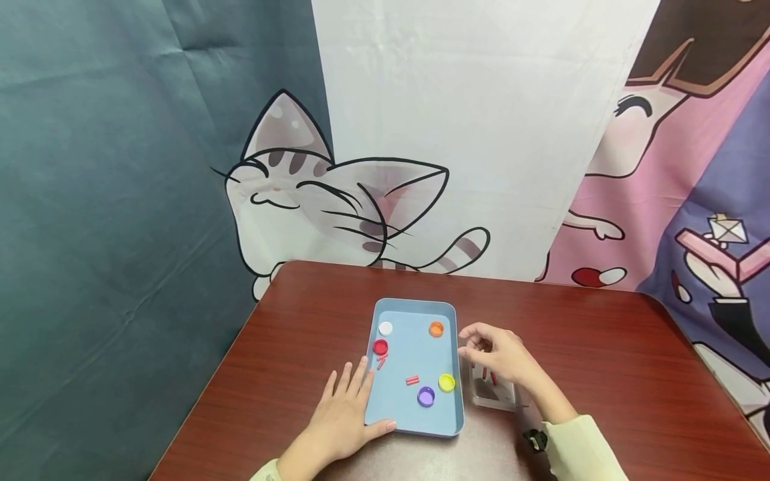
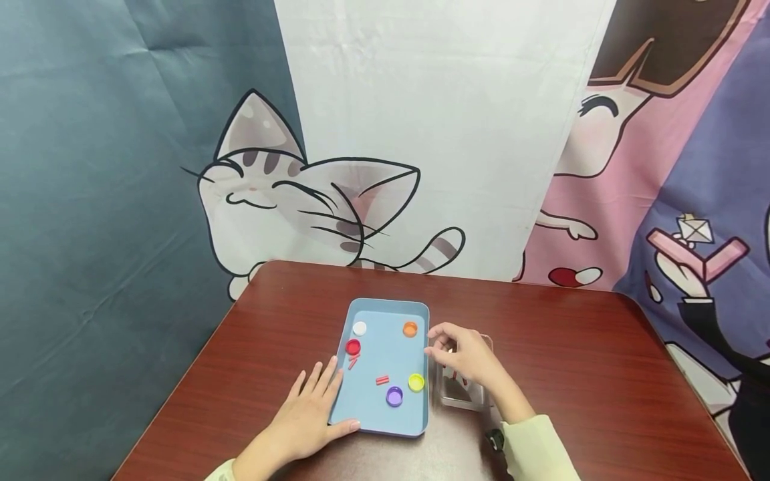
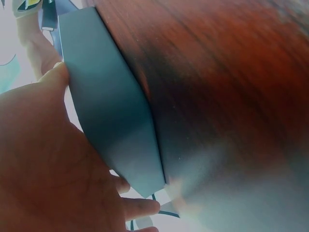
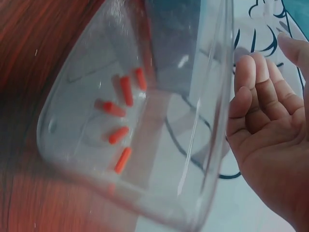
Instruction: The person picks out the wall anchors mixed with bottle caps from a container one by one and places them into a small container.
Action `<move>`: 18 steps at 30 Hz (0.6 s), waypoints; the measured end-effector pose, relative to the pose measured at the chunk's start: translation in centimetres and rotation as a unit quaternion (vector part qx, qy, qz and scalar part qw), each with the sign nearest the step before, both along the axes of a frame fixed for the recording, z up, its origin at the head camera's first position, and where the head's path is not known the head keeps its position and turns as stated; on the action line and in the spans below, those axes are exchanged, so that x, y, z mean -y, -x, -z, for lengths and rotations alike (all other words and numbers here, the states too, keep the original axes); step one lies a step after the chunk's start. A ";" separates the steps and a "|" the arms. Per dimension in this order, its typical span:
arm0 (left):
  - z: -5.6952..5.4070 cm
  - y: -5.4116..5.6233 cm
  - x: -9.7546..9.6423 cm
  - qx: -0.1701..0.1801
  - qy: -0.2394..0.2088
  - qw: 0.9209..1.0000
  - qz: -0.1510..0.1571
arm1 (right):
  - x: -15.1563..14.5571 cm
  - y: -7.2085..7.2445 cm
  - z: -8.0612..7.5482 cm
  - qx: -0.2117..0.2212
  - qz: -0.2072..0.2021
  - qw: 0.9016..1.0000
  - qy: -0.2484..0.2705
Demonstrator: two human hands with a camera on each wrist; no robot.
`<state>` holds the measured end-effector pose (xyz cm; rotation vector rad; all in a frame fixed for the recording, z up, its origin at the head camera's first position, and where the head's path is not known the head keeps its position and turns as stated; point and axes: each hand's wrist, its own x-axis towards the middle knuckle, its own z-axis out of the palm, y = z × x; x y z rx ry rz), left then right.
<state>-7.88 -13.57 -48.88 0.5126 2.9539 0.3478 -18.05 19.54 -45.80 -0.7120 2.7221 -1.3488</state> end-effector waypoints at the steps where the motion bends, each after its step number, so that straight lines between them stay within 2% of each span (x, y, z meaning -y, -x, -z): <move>1: 0.0 0.0 0.0 0.000 0.000 1.000 0.000 | 0.3 0.0 0.0 0.002 -0.004 1.000 0.000; 8: 0.1 0.0 0.0 -0.004 0.001 1.000 -0.001 | 1.6 0.0 0.2 0.006 -0.031 0.999 0.002; 18: 0.0 0.0 0.1 -0.003 -0.002 1.000 -0.001 | 3.5 0.6 0.8 -0.013 -0.084 0.996 0.010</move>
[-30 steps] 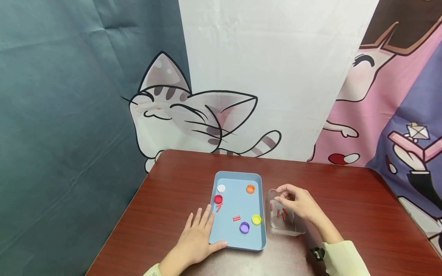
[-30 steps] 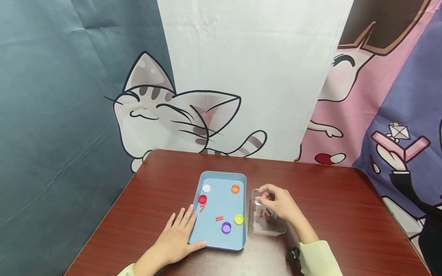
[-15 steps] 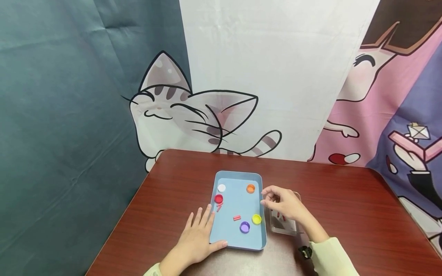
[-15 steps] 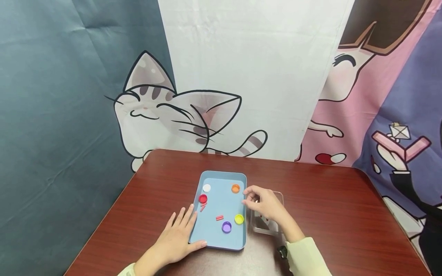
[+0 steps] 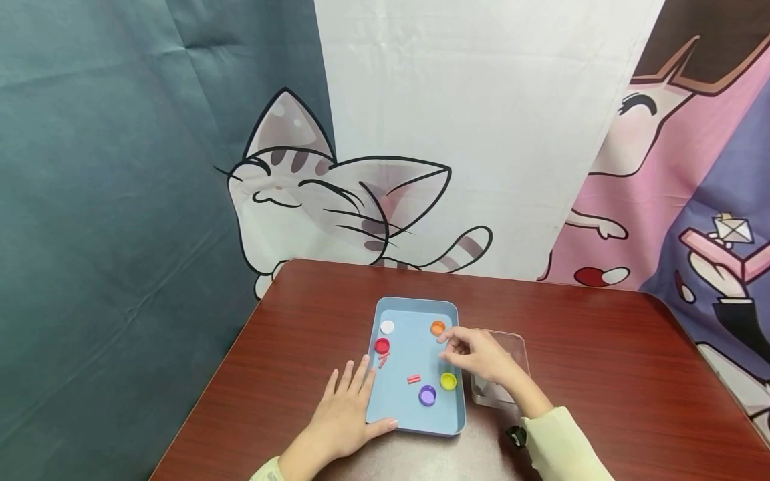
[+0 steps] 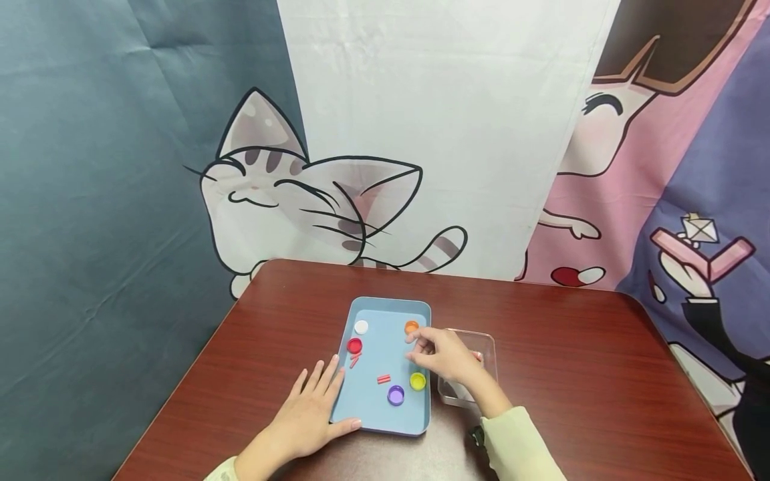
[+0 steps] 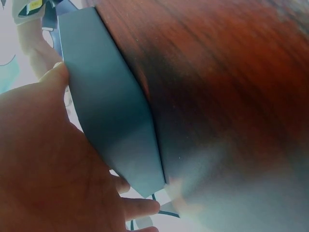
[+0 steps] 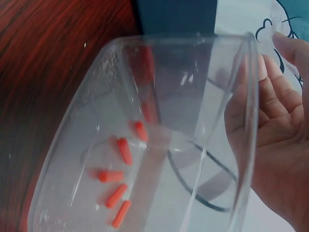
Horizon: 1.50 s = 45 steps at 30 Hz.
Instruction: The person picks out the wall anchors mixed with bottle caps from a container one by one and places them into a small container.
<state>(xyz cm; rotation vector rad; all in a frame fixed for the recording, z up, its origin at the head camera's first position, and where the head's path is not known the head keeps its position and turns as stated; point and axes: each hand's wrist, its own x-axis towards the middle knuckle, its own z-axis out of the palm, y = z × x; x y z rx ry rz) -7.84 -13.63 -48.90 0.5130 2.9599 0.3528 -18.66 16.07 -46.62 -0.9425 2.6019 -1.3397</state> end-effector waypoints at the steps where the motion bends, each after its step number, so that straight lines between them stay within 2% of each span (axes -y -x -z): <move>1: 0.0 0.0 0.0 0.001 0.001 1.000 0.000 | 0.2 0.0 0.0 -0.002 -0.002 1.000 -0.003; 9: -0.1 0.1 -0.1 0.006 0.002 1.000 -0.003 | 1.5 0.1 0.2 -0.011 -0.014 0.999 -0.031; 16: 0.2 0.4 -0.1 0.003 0.004 1.000 -0.004 | 2.7 0.5 0.6 0.005 -0.034 0.998 -0.051; 24: 0.1 0.3 -0.2 0.010 0.006 1.000 -0.004 | 3.6 0.6 1.1 -0.001 -0.051 0.995 -0.089; 38: 0.2 0.2 -0.1 0.006 0.008 1.000 -0.001 | 4.9 1.2 1.4 0.027 -0.083 0.988 -0.126; 45: 0.0 0.2 0.0 0.009 0.007 1.000 -0.001 | 5.5 1.6 1.8 0.044 -0.080 0.984 -0.154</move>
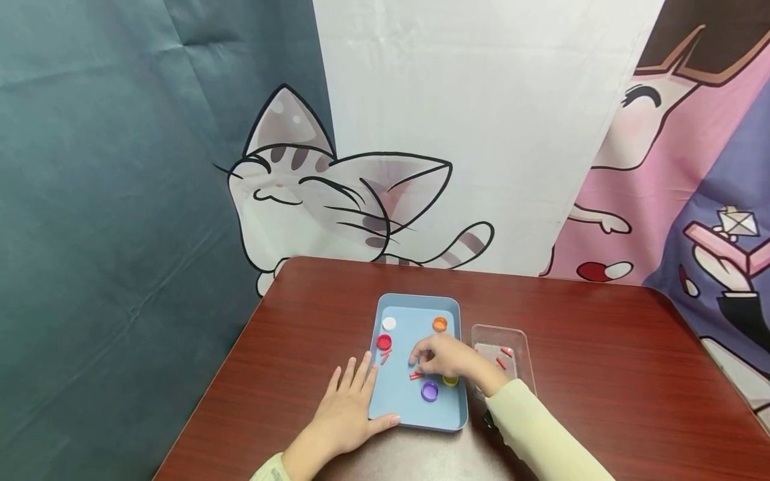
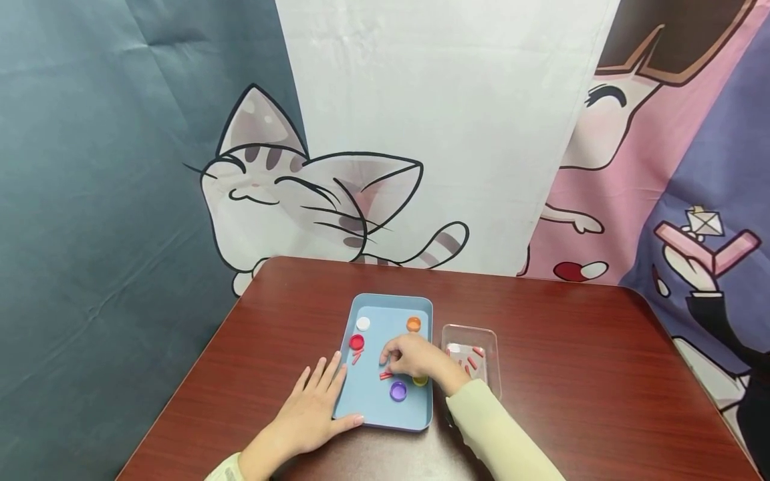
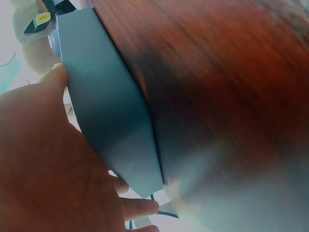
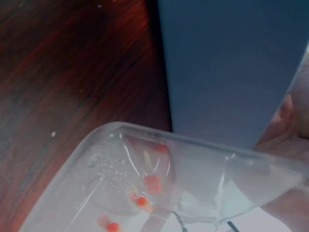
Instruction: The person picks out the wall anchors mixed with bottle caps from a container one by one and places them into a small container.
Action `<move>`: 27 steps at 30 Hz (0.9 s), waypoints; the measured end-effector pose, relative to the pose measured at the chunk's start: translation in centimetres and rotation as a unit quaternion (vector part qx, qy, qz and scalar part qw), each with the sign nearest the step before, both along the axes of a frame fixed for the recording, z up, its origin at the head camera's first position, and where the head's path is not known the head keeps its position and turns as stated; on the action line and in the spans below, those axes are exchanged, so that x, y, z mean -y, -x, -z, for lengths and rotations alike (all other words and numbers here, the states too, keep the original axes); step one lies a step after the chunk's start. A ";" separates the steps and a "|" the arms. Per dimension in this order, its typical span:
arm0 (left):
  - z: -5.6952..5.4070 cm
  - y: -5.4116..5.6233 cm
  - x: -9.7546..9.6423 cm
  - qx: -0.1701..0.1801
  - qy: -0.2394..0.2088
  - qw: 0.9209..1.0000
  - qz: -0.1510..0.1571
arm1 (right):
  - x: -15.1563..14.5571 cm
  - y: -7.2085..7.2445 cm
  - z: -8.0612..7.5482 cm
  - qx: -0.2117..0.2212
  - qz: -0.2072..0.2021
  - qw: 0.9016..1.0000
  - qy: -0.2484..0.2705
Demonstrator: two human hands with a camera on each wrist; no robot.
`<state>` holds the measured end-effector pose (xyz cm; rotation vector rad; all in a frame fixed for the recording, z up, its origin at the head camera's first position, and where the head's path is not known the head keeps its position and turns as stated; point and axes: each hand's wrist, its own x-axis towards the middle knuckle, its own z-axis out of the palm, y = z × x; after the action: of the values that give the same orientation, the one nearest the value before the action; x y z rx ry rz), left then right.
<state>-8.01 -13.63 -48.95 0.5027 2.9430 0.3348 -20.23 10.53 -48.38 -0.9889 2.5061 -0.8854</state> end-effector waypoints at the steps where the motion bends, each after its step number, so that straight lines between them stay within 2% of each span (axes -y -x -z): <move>1: 0.0 0.0 0.0 0.000 0.000 1.000 0.000 | 0.1 0.1 0.1 0.001 0.001 1.000 -0.003; 8: 0.0 0.1 -0.1 -0.003 0.005 1.000 0.002 | 0.4 0.3 0.4 0.012 0.013 1.000 -0.022; 17: -0.2 0.1 0.0 -0.001 0.002 1.000 0.000 | 0.7 0.4 0.6 0.001 0.009 1.000 -0.028; 27: -0.2 0.1 0.0 0.001 0.001 1.000 -0.001 | 1.2 0.3 0.7 -0.036 0.014 0.999 -0.021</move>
<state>-8.11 -13.58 -48.73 0.4980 2.9425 0.3324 -20.51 9.37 -49.11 -0.9926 2.5933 -0.8154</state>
